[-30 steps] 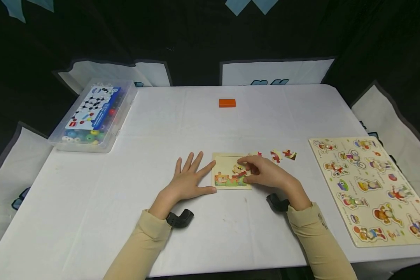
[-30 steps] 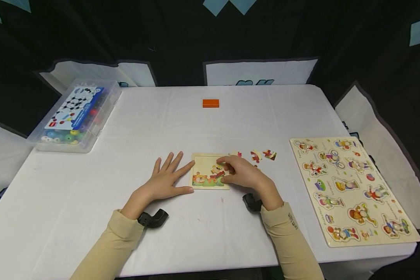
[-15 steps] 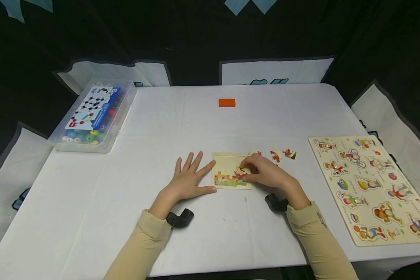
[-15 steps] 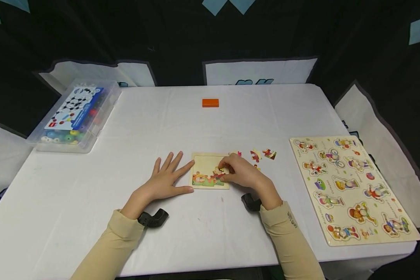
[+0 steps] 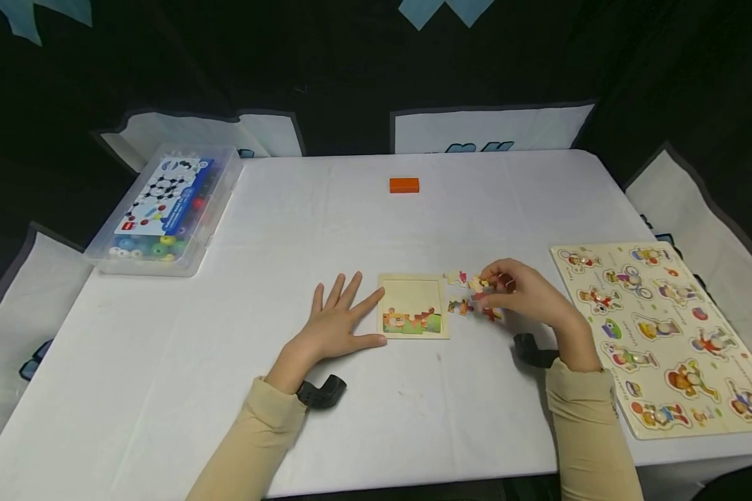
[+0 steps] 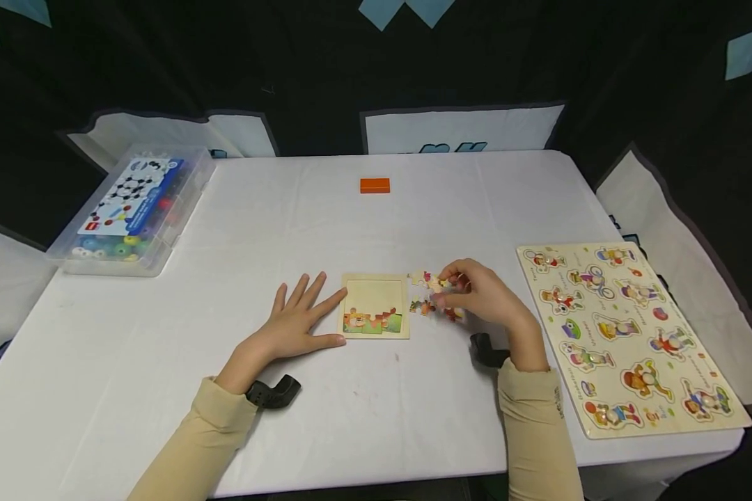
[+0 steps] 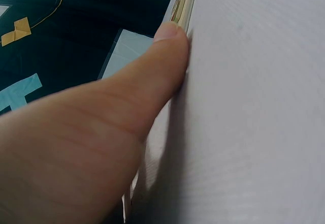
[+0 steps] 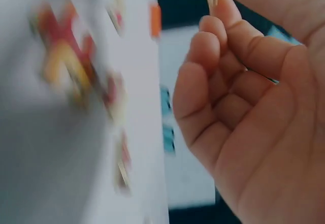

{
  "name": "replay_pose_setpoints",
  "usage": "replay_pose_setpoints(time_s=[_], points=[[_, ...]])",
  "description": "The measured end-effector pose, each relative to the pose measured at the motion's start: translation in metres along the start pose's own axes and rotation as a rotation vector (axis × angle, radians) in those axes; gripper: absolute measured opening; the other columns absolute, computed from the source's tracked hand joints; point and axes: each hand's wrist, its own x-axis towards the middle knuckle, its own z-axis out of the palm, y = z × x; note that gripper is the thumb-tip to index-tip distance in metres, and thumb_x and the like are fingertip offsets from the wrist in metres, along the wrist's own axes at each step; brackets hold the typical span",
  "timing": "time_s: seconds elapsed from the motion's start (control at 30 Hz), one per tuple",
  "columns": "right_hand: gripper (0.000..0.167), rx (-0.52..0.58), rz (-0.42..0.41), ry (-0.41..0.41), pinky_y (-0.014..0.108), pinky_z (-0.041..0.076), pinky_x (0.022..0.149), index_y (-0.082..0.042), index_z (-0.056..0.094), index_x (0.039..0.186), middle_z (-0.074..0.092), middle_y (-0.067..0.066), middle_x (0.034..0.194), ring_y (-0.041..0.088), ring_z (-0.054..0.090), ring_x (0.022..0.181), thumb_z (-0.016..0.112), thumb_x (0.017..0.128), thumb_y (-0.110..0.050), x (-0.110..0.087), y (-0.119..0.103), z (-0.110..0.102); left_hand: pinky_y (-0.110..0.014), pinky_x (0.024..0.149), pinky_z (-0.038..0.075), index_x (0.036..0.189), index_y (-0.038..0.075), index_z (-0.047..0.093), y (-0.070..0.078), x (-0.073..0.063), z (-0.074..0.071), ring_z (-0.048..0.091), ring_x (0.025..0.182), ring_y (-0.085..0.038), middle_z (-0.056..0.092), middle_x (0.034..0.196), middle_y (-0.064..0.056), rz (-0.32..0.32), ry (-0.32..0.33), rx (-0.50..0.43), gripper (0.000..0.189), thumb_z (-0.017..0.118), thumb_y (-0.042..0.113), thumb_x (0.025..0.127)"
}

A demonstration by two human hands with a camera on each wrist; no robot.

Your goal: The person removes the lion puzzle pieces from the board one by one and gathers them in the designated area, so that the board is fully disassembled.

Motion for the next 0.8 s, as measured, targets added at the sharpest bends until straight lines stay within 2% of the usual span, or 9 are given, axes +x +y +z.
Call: replay_pose_setpoints(time_s=[0.13, 0.3, 0.6, 0.8], points=[[0.038, -0.008, 0.094, 0.03, 0.025, 0.04, 0.063, 0.002, 0.053, 0.105, 0.048, 0.013, 0.088, 0.022, 0.044, 0.079, 0.072, 0.078, -0.017, -0.015, 0.013, -0.022, -0.055, 0.1, -0.011, 0.146, 0.028, 0.018, 0.0, -0.001, 0.0, -0.011, 0.134, -0.033, -0.003, 0.15, -0.012, -0.001, 0.0, -0.006, 0.08, 0.048, 0.064, 0.081], [0.04, -0.041, 0.195, 0.005, 0.025, 0.04, 0.061, 0.002, 0.051, 0.103, 0.047, 0.01, 0.086, 0.019, 0.044, 0.078, 0.071, 0.079, -0.022, -0.033, 0.025, -0.038, -0.055, 0.1, -0.011, 0.146, 0.028, 0.019, -0.001, -0.001, 0.001, -0.011, 0.134, -0.033, -0.003, 0.15, -0.012, -0.001, 0.002, 0.0, 0.08, 0.048, 0.064, 0.081], [0.039, -0.086, 0.257, -0.062, 0.029, 0.037, 0.065, 0.006, 0.052, 0.102, 0.05, 0.011, 0.089, 0.021, 0.044, 0.079, 0.071, 0.079, -0.02, -0.038, 0.041, -0.039, -0.055, 0.1, -0.011, 0.146, 0.028, 0.017, -0.001, -0.001, 0.002, -0.012, 0.134, -0.033, -0.005, 0.15, -0.011, 0.001, -0.004, -0.005, 0.08, 0.048, 0.064, 0.081], [0.041, -0.1, 0.259, -0.072, 0.029, 0.036, 0.065, 0.004, 0.053, 0.103, 0.048, 0.012, 0.09, 0.021, 0.042, 0.079, 0.073, 0.077, -0.021, -0.036, 0.044, -0.038, -0.055, 0.1, -0.011, 0.146, 0.029, 0.017, -0.001, 0.0, 0.001, -0.012, 0.134, -0.033, -0.005, 0.15, -0.011, 0.006, 0.004, -0.001, 0.08, 0.047, 0.065, 0.081]])
